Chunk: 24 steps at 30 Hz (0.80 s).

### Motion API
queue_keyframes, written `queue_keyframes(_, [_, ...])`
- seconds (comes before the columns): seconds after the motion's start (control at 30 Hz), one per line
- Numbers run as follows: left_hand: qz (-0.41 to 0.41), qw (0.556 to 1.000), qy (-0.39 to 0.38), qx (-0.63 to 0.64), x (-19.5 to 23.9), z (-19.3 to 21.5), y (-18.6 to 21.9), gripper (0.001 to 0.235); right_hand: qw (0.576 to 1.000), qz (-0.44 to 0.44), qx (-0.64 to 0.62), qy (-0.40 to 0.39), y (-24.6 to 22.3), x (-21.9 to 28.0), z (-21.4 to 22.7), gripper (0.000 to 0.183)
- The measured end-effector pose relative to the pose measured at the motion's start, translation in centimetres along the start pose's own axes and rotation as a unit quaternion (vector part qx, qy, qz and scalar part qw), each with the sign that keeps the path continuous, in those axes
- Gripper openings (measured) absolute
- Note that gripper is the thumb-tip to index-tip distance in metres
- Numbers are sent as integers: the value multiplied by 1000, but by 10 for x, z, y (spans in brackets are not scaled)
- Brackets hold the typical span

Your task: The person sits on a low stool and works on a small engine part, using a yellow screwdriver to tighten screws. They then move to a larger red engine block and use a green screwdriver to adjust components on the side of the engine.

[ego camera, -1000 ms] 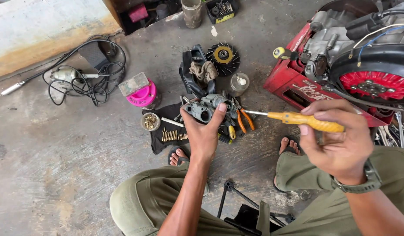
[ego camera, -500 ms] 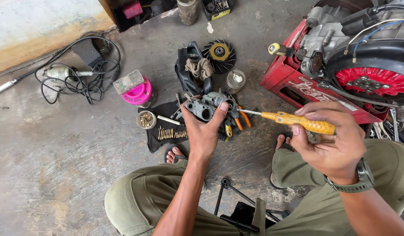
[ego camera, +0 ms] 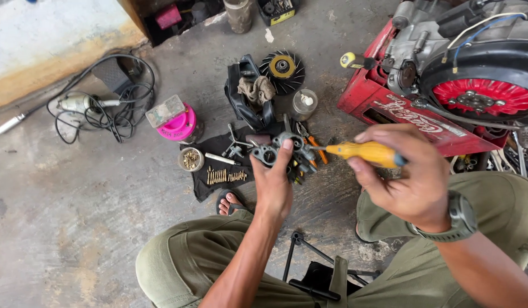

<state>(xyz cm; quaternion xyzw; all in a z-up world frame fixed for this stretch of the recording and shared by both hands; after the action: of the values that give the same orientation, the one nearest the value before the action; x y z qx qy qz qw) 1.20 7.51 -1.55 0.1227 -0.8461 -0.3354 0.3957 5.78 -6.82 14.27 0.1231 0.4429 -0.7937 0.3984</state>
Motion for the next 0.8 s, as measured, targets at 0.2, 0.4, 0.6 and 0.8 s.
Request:
queue_keyframes(0.2, [101, 993, 13, -59, 22, -9, -31, 127, 989, -31, -92, -108, -19, -15, 0, 38])
queue_keyframes(0.4, [89, 992, -2, -88, 48, -20, -22, 122, 968, 20, -247, -31, -19, 3, 25, 37])
queue_keyframes(0.6, [-33, 992, -99, 72, 49, -16, -33, 21, 966, 45, -250, -40, -45, 19, 42, 43])
queue_keyframes(0.8, [-9, 984, -159, 77, 63, 17, -58, 107, 968, -5, -248, -32, -64, 49, 53, 39])
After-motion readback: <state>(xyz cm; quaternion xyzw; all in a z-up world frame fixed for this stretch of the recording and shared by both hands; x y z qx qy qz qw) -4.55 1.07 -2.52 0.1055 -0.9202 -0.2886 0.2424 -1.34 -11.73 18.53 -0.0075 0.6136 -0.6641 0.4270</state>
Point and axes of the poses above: each hand's wrist, its own x-axis away from the middle knuckle, its own z-axis out of the back of the hand, y = z × x, the point moved 7 cm from there along -x, towards the middle knuckle, and after that the axes turned 10 degrees about -z, right-handed, at the moved point
